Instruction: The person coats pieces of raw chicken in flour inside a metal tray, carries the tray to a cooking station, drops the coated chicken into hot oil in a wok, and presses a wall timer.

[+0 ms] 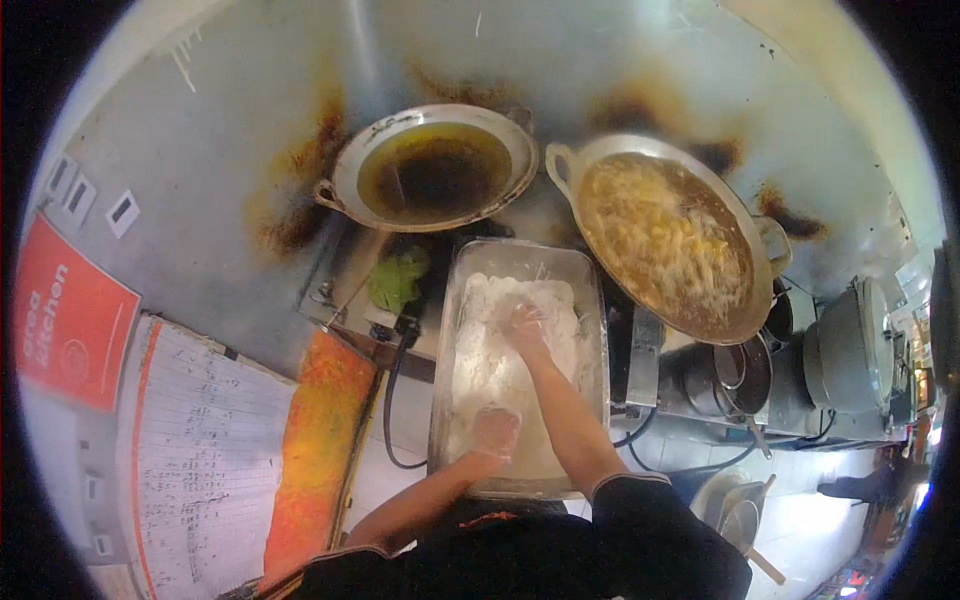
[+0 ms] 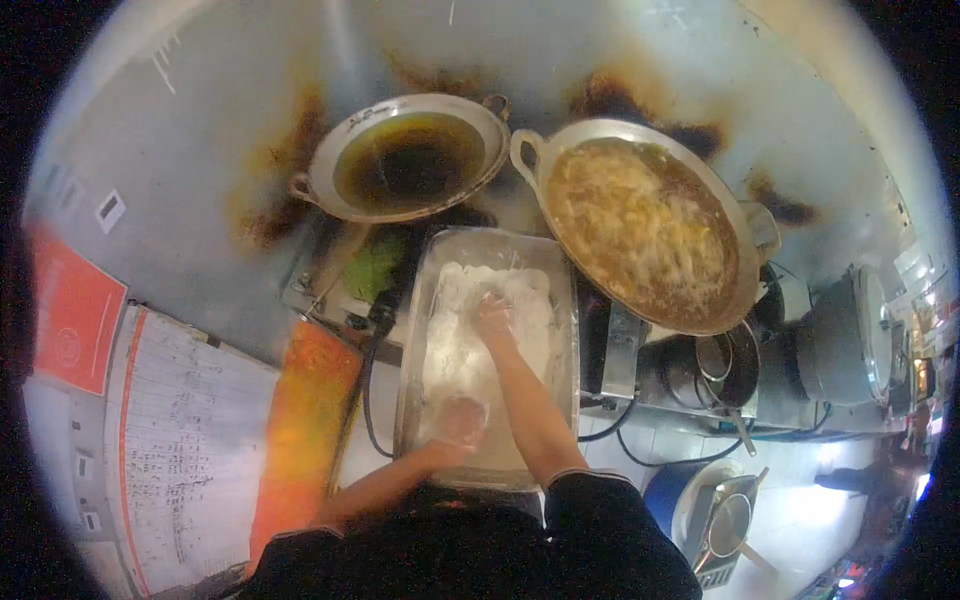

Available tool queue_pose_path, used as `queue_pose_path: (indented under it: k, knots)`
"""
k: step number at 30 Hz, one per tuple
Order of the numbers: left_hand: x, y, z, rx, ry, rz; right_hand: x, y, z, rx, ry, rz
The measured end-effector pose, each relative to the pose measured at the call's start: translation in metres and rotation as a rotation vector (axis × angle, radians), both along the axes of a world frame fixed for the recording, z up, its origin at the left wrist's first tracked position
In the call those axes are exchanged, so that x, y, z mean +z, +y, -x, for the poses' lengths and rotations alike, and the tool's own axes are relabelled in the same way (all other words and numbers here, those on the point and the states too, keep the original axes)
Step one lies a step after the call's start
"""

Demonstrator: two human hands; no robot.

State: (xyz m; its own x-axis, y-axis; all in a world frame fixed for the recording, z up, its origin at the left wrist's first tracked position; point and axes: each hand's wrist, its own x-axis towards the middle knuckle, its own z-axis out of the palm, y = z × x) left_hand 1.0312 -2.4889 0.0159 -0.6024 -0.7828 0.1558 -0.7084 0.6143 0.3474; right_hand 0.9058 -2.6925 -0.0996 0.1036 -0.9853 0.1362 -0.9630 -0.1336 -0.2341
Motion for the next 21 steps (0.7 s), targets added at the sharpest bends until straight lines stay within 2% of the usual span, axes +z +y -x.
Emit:
queue_pose_path:
  k: [1, 2, 3, 4, 6, 7, 8, 10, 12, 13, 15, 16, 18, 20, 21]
  knots:
    - [0.007, -0.006, 0.003, 0.102, -0.142, -0.201, -0.014, -0.014, -0.006, -0.019, 0.032, 0.072]
    - [0.009, -0.003, 0.004, 0.204, -0.282, -0.417, -0.026, -0.018, -0.014, -0.042, 0.232, 0.038]
    - [-0.007, 0.007, -0.002, 0.211, -0.285, -0.423, -0.020, -0.013, -0.020, -0.049, 0.330, 0.021]
    - [-0.035, 0.014, -0.012, 0.205, -0.227, -0.232, -0.015, -0.008, -0.026, -0.055, 0.428, 0.005]
    - [-0.035, 0.012, -0.027, 0.205, -0.168, -0.032, 0.036, 0.011, -0.031, 0.059, 0.266, -0.237]
    - [-0.006, 0.010, -0.030, 0.321, -0.113, -0.198, 0.035, 0.016, -0.028, 0.059, 0.268, -0.277]
    - [0.012, 0.006, -0.029, 0.436, -0.046, -0.363, 0.011, 0.013, -0.024, 0.044, 0.294, -0.236]
    - [0.018, 0.005, -0.027, 0.461, -0.056, -0.407, -0.066, 0.007, -0.002, -0.025, 0.340, -0.083]
    - [0.016, 0.001, -0.030, 0.483, -0.079, -0.426, -0.068, 0.005, 0.001, -0.081, 0.404, 0.152]
    - [0.011, 0.004, -0.032, 0.392, -0.090, -0.426, -0.068, 0.000, 0.004, -0.090, 0.403, 0.153]
    - [0.008, 0.003, -0.036, 0.287, -0.103, -0.421, 0.004, -0.006, 0.000, 0.060, 0.333, -0.358]
    - [0.009, 0.002, -0.038, 0.260, -0.105, -0.450, 0.008, -0.008, 0.008, 0.050, 0.332, -0.360]
    - [-0.004, 0.006, -0.041, 0.232, -0.108, -0.487, 0.005, -0.008, 0.031, 0.109, -0.099, -0.333]
    - [-0.038, 0.002, -0.037, 0.566, -0.031, -0.595, 0.093, 0.032, 0.038, 0.098, -0.126, -0.353]
    - [-0.031, 0.003, -0.040, 0.577, -0.013, -0.603, 0.143, 0.055, 0.041, 0.093, -0.140, -0.363]
